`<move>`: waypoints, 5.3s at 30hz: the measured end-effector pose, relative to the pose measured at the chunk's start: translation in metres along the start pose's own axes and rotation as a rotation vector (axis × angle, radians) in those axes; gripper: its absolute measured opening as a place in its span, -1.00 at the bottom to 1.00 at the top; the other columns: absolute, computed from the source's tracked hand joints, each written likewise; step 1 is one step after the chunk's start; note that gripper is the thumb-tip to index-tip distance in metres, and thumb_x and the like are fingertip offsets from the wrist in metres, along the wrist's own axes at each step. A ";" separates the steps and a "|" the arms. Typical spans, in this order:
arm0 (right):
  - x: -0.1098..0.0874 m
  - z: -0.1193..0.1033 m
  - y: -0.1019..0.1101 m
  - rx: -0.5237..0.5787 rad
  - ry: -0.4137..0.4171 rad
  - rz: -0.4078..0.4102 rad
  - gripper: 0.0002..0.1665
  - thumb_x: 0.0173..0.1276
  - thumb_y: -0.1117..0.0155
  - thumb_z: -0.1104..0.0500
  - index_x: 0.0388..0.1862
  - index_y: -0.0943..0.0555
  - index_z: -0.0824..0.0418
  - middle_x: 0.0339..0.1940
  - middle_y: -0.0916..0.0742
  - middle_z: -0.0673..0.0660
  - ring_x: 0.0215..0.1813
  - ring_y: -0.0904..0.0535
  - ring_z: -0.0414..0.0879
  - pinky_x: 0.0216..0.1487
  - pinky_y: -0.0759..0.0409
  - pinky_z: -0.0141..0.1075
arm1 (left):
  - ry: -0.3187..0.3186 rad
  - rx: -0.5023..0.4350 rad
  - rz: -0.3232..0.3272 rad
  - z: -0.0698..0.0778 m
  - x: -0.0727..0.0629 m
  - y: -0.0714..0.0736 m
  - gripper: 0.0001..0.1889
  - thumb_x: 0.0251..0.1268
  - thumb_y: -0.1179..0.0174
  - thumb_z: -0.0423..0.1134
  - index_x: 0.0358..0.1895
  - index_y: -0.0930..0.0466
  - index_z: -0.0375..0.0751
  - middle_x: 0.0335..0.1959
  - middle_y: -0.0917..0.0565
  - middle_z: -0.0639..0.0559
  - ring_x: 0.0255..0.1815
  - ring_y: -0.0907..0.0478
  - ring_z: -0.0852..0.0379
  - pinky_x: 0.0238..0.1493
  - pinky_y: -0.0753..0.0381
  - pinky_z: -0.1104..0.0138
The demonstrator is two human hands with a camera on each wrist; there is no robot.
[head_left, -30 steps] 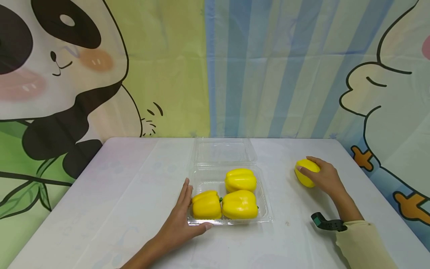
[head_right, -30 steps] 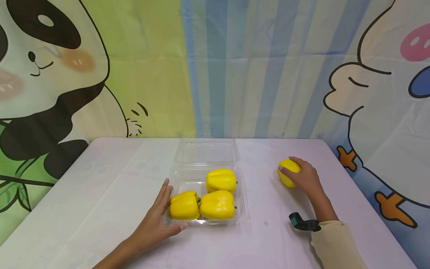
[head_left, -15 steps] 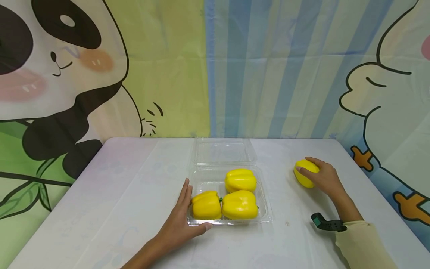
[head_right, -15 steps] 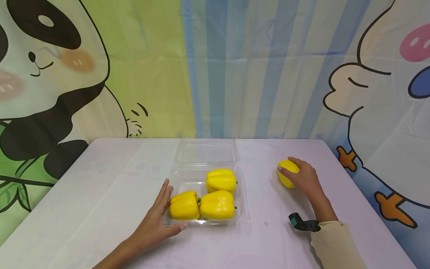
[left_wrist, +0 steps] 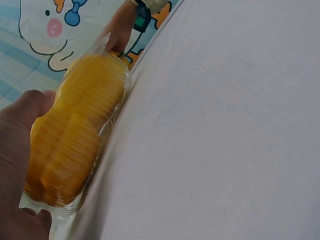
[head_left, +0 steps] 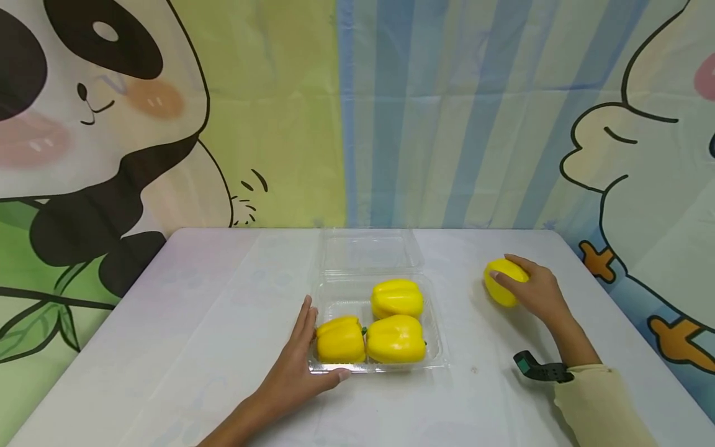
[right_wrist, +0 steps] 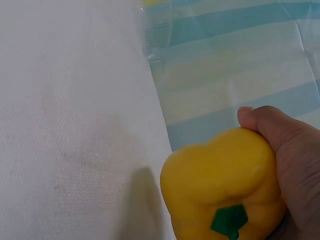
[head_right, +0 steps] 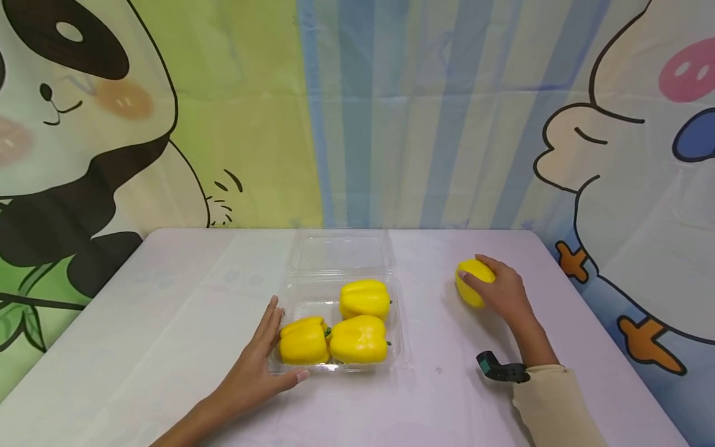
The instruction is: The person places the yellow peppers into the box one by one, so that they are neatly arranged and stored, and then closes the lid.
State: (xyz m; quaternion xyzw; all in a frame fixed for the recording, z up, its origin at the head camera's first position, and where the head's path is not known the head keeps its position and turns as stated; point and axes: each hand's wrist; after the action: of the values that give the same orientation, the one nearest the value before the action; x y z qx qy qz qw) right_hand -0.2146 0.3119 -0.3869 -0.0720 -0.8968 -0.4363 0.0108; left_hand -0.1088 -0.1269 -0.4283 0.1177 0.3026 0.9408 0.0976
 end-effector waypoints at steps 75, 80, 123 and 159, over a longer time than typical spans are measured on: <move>-0.028 -0.118 -0.011 0.364 0.407 -0.277 -0.35 0.37 -0.30 0.07 0.42 -0.41 0.08 0.16 -0.59 0.20 -0.18 -0.50 0.09 -0.29 -0.64 -0.25 | -0.011 0.004 0.002 0.000 0.000 -0.001 0.31 -0.11 -0.46 0.25 0.58 0.34 0.08 0.59 0.24 0.00 0.52 0.04 -0.07 0.36 -0.10 -0.08; -0.031 -0.126 -0.014 0.377 0.442 -0.298 -0.35 0.35 -0.32 0.09 0.41 -0.43 0.08 0.21 -0.58 0.17 -0.11 -0.52 0.06 -0.17 -0.64 -0.24 | -0.010 0.001 0.008 0.000 0.001 -0.001 0.32 -0.11 -0.49 0.21 0.57 0.37 0.12 0.59 0.20 -0.03 0.51 0.03 -0.07 0.36 -0.10 -0.08; -0.022 -0.171 -0.046 0.464 0.576 -0.277 -0.41 0.35 -0.32 0.11 0.33 -0.49 0.24 0.23 -0.60 0.12 0.13 -0.54 -0.04 0.19 -0.50 -0.12 | -0.005 0.005 -0.001 -0.001 -0.001 -0.001 0.32 -0.13 -0.44 0.31 0.58 0.23 -0.15 0.59 0.31 0.14 0.52 0.03 -0.02 0.36 -0.11 0.00; -0.015 -0.210 -0.087 0.308 0.642 -0.451 -0.27 0.25 -0.43 -0.04 0.34 -0.48 0.21 0.21 -0.60 0.05 0.11 -0.55 -0.15 0.15 -0.53 -0.27 | -0.033 -0.045 -0.013 -0.001 0.000 0.000 0.27 -0.04 -0.48 0.15 0.58 0.33 0.04 0.57 0.36 0.26 0.53 0.05 -0.01 0.37 -0.11 -0.08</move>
State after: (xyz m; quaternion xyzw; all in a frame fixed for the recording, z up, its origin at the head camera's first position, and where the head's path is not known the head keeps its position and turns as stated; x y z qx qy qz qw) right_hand -0.2205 0.0926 -0.3262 0.2683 -0.8959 -0.2891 0.2045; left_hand -0.1096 -0.1271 -0.4294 0.1292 0.2804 0.9446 0.1111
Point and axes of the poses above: each hand's wrist, its own x-axis towards the middle knuckle, its own y-axis out of the back of the hand, z = x × y
